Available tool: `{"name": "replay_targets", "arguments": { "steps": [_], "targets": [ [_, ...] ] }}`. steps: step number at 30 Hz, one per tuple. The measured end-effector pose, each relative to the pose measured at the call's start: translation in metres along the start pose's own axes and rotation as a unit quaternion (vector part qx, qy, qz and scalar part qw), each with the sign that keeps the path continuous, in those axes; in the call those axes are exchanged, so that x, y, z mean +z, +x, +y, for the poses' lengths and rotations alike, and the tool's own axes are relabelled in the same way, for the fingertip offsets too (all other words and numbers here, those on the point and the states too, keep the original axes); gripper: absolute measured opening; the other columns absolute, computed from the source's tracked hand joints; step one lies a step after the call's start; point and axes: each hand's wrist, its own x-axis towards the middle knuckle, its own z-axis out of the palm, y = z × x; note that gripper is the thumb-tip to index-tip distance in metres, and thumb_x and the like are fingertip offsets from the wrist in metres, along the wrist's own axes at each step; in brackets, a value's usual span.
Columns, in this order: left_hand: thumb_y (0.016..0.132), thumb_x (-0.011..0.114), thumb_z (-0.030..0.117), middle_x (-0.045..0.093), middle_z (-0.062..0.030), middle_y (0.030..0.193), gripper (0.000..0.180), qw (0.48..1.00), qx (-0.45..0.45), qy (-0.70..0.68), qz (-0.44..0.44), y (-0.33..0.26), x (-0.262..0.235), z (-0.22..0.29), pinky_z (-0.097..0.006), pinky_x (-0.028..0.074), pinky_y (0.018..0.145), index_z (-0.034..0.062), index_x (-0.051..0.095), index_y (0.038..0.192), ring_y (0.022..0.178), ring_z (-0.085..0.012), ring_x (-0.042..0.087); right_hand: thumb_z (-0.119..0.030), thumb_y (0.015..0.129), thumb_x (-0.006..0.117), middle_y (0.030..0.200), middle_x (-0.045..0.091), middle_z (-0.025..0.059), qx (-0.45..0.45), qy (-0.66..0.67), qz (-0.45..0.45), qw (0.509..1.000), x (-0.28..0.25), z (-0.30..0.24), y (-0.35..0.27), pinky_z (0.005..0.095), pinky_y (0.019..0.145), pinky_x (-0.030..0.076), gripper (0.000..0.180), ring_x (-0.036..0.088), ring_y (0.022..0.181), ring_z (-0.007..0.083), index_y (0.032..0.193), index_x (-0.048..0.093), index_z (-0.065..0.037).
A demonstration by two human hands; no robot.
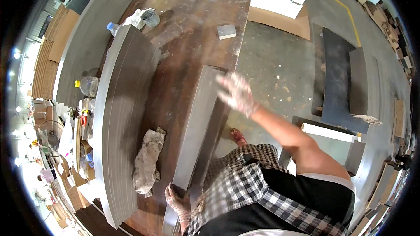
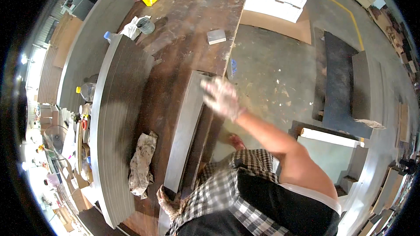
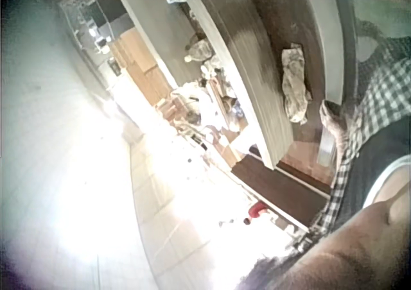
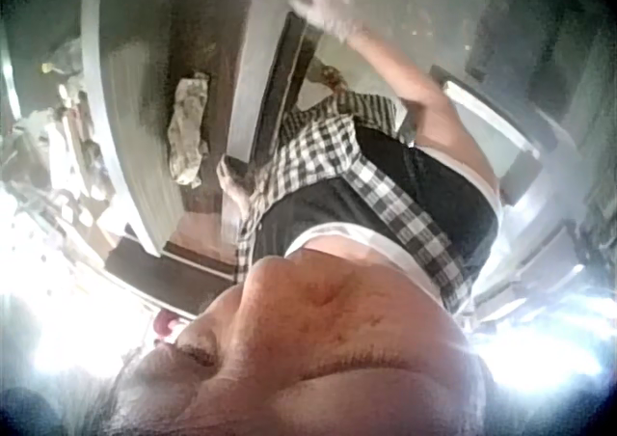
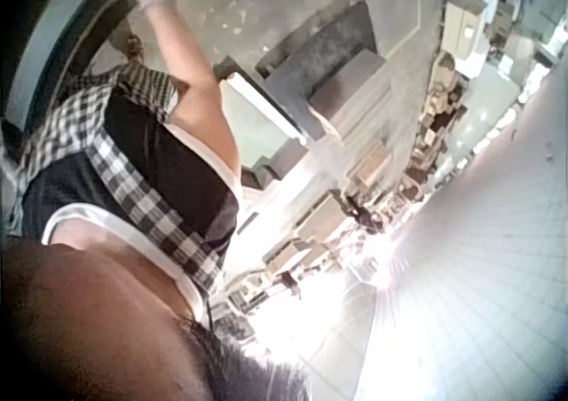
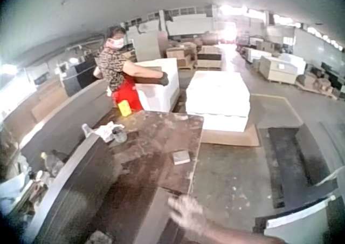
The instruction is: The person polishes a wooden plank using a sanding block by hand and wipes it down with a cloth. The person picks up a plank from a stack, rubs the edges and surface with a sanding block, applies liquid from a bottle to a cloth, and wipes the sanded surfaces.
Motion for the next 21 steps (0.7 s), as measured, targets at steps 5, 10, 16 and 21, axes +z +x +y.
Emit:
{"name": "replay_targets", "arguments": {
  "steps": [5,10,16,21],
  "targets": [
    [0.065,0.082,0.031,0.057,-0.0237,0.119,0.081,0.998,-0.032,0.048,-0.028,0.014,-0.009,0.027,-0.051,0.043,0.095,0.0002,0.049,0.132,0.108,-0.0451,0.054,-0.03,0.082,0.073,0.113,0.058,0.0125,-0.144,0.146,-0.054,0.977,0.012,-0.039,-0.045,0.0412,0.083,0.054,0.05,0.058,0.104,0.0293,0.128,0.058,-0.017],
    [0.064,0.083,0.028,0.057,-0.0221,0.121,0.082,0.999,-0.009,0.042,-0.009,0.015,-0.01,0.028,-0.05,0.042,0.097,0.0015,0.049,0.134,0.111,-0.0423,0.054,-0.03,0.084,0.07,0.119,0.06,0.0173,0.052,0.036,0.006,0.998,-0.001,-0.002,0.004,0.0484,0.096,0.047,0.048,0.055,0.114,0.0357,0.127,0.059,-0.012],
    [0.069,0.075,0.017,0.058,-0.021,0.122,0.071,0.997,-0.034,0.072,-0.012,0.013,-0.009,0.027,-0.049,0.039,0.102,0.0021,0.05,0.134,0.114,-0.0394,0.055,-0.028,0.087,0.068,0.12,0.061,0.01,-0.161,0.2,-0.166,0.952,0.034,-0.148,-0.127,0.0444,0.096,0.048,0.045,0.057,0.109,0.0289,0.129,0.059,-0.013],
    [0.081,0.07,0.027,0.055,-0.0192,0.132,0.065,0.995,0.011,0.061,0.077,-0.027,-0.043,-0.033,-0.047,0.038,0.107,0.0035,0.05,0.138,0.124,-0.0381,0.049,-0.024,0.084,0.069,0.116,0.062,0.0084,-0.101,0.141,-0.048,0.984,0.024,-0.163,-0.105,0.0407,0.095,0.047,0.05,0.058,0.103,0.0266,0.131,0.057,-0.011]
  ]
}}
